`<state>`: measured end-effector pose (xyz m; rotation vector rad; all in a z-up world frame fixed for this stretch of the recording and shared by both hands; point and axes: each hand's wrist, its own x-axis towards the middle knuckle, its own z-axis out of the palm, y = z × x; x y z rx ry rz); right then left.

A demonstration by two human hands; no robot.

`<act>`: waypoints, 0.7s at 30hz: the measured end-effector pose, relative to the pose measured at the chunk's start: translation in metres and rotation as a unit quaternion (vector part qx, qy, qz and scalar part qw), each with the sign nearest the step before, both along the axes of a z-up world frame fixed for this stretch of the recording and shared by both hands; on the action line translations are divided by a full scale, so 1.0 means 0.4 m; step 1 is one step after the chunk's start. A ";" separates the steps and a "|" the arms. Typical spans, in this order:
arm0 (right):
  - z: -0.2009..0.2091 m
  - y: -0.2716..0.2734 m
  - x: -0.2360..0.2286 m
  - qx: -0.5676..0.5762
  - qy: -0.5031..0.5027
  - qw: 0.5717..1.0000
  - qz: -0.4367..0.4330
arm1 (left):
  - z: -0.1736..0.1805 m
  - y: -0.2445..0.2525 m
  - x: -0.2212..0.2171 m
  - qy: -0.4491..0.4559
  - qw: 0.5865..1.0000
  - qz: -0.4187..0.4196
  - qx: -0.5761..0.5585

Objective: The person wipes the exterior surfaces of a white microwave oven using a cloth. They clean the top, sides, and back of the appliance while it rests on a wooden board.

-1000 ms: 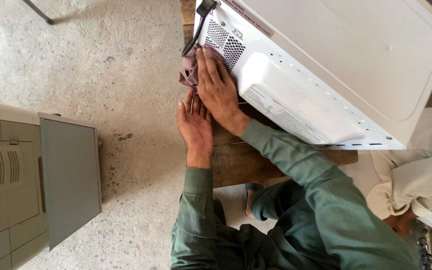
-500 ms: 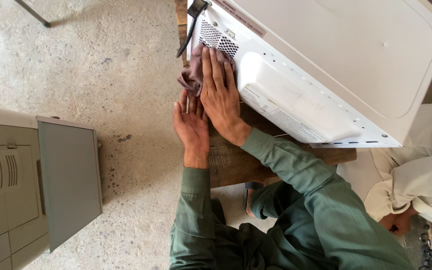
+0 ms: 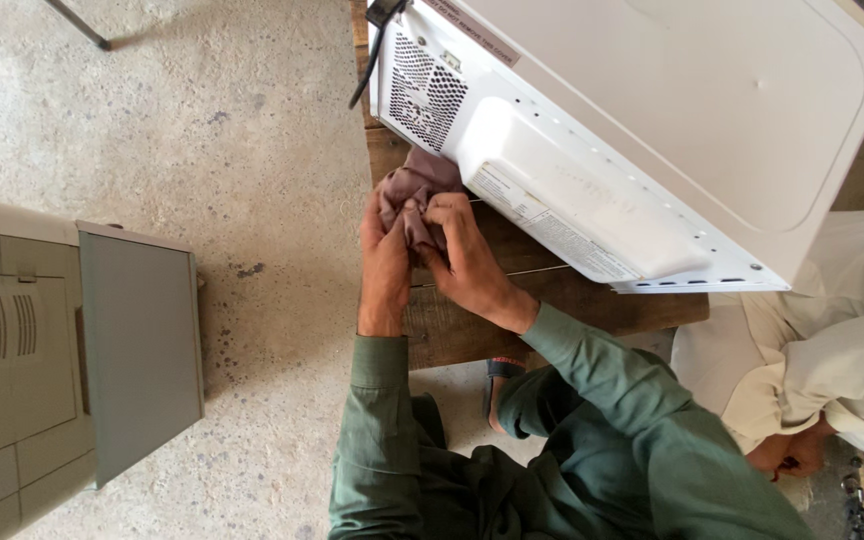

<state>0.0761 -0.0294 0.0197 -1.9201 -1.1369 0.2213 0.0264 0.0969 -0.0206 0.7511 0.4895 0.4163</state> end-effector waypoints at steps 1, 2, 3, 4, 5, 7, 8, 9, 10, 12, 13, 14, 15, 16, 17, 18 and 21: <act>0.004 0.000 -0.003 0.026 -0.033 0.999 0.011 | -0.019 -0.005 0.003 -0.008 1.000 0.012 0.015; 0.003 0.002 -0.007 0.051 -0.064 0.996 0.022 | -0.036 -0.005 0.004 -0.016 0.996 0.046 0.079; 0.000 -0.002 -0.009 0.075 -0.096 0.992 0.034 | -0.046 -0.001 0.005 -0.024 0.986 0.080 0.142; -0.003 -0.014 -0.015 0.055 -0.105 0.993 0.017 | -0.046 0.004 0.009 -0.032 0.971 0.113 0.207; -0.008 -0.028 -0.027 0.035 -0.115 0.993 0.001 | -0.037 0.012 0.011 -0.004 0.953 0.158 0.259; -0.029 -0.042 -0.041 -0.018 -0.052 0.998 -0.028 | -0.004 0.035 0.005 0.055 0.897 0.253 0.358; -0.049 -0.036 -0.049 -0.049 0.021 0.998 -0.041 | 0.013 0.040 0.008 0.056 0.878 0.279 0.386; -0.069 -0.028 -0.055 -0.081 0.095 0.991 -0.053 | 0.030 0.042 0.015 0.057 0.856 0.304 0.413; -0.089 -0.018 -0.056 -0.084 0.036 0.995 -0.037 | 0.046 0.041 0.023 0.057 0.834 0.327 0.441; -0.118 -0.004 -0.056 -0.086 -0.060 0.994 -0.018 | 0.078 0.019 0.045 0.040 0.868 0.263 0.418; -0.125 -0.003 -0.056 -0.087 -0.063 0.994 -0.009 | 0.096 0.003 0.060 0.031 0.884 0.229 0.406; -0.125 -0.004 -0.054 -0.089 -0.069 0.994 -0.003 | 0.119 -0.016 0.080 0.020 0.887 0.206 0.414; -0.119 -0.004 -0.056 -0.088 -0.073 0.993 0.005 | 0.146 -0.036 0.099 0.009 0.888 0.182 0.421; -0.106 -0.007 -0.055 -0.086 -0.074 0.993 0.013 | 0.178 -0.053 0.119 -0.035 0.896 0.169 0.409; -0.090 -0.006 -0.056 -0.082 -0.077 0.993 0.023 | 0.210 -0.066 0.138 -0.078 0.902 0.154 0.397; -0.071 -0.011 -0.059 -0.078 -0.081 0.993 0.031 | 0.239 -0.074 0.167 -0.106 0.879 0.153 0.438; -0.022 -0.030 -0.065 -0.067 -0.090 0.992 0.065 | 0.269 -0.078 0.200 -0.144 0.839 0.149 0.504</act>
